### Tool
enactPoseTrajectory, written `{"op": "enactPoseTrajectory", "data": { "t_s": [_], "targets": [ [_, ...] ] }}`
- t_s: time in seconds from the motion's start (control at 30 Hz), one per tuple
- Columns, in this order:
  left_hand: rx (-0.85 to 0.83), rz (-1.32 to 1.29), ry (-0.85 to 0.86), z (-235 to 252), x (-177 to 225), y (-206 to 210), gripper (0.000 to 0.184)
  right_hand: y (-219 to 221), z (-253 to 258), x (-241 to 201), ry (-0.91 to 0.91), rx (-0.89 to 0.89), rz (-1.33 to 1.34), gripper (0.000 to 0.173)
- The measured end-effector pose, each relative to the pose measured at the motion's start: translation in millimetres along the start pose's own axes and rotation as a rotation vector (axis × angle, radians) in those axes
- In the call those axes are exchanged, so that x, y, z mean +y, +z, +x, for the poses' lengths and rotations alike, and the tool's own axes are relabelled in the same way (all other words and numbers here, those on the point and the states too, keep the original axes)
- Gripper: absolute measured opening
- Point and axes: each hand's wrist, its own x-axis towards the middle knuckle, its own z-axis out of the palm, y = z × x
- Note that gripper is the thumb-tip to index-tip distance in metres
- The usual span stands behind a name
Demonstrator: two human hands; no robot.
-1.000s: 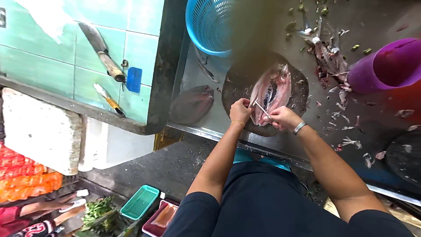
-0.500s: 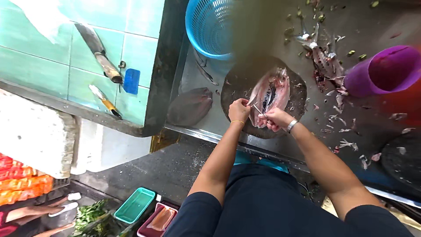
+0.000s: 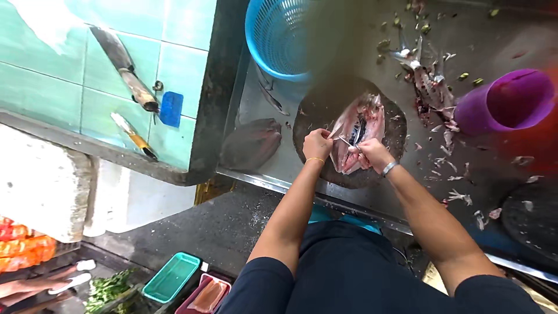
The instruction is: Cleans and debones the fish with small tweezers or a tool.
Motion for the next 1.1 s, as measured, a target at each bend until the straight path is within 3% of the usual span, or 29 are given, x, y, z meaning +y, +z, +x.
{"op": "enactPoseTrajectory", "data": {
  "t_s": [0.07, 0.13, 0.23, 0.33, 0.47, 0.57, 0.7, 0.8, 0.9, 1.0, 1.1],
  "targets": [
    [0.004, -0.008, 0.004, 3.1, -1.1, -1.7, 0.023, -2.4, -3.4, -6.0, -0.031, -0.007, 0.029, 0.038],
    [-0.004, -0.004, -0.005, 1.6, -1.8, -1.6, 0.023, -0.4, 0.5, 0.2, 0.054, -0.084, 0.035, 0.048],
    [0.001, 0.000, -0.007, 3.9, 3.2, -2.1, 0.022, -0.3, 0.9, -2.5, -0.039, 0.011, 0.033, 0.036],
    [-0.008, -0.006, -0.011, 3.2, 0.0, -1.7, 0.024, 0.4, 2.6, -3.7, 0.034, -0.099, -0.014, 0.044],
    [0.000, -0.012, -0.018, 8.3, 4.2, -2.1, 0.023, 0.4, 6.8, -10.1, -0.043, 0.043, -0.076, 0.037],
    [0.005, -0.011, -0.023, 10.8, 4.1, -1.0, 0.022, 1.9, 5.4, -12.0, 0.041, -0.033, -0.044, 0.048],
    [0.008, -0.018, -0.021, 14.2, 9.3, -1.9, 0.022, 3.9, 1.7, -15.9, -0.015, 0.064, -0.004, 0.042],
    [0.006, -0.020, -0.019, 13.6, 7.4, -0.1, 0.021, 8.3, 3.9, -11.9, 0.072, 0.003, -0.011, 0.051],
    [0.018, -0.017, -0.012, 17.6, 13.0, -1.6, 0.022, 4.8, 0.7, -19.4, -0.028, 0.123, -0.072, 0.039],
    [0.006, -0.010, -0.021, 17.7, 13.9, -1.3, 0.022, 6.2, 3.3, -14.0, 0.049, 0.048, -0.050, 0.048],
    [0.015, -0.008, -0.004, 23.7, 21.1, -3.0, 0.021, 2.4, 7.2, -18.8, -0.039, 0.130, -0.024, 0.039]
  ]
}}
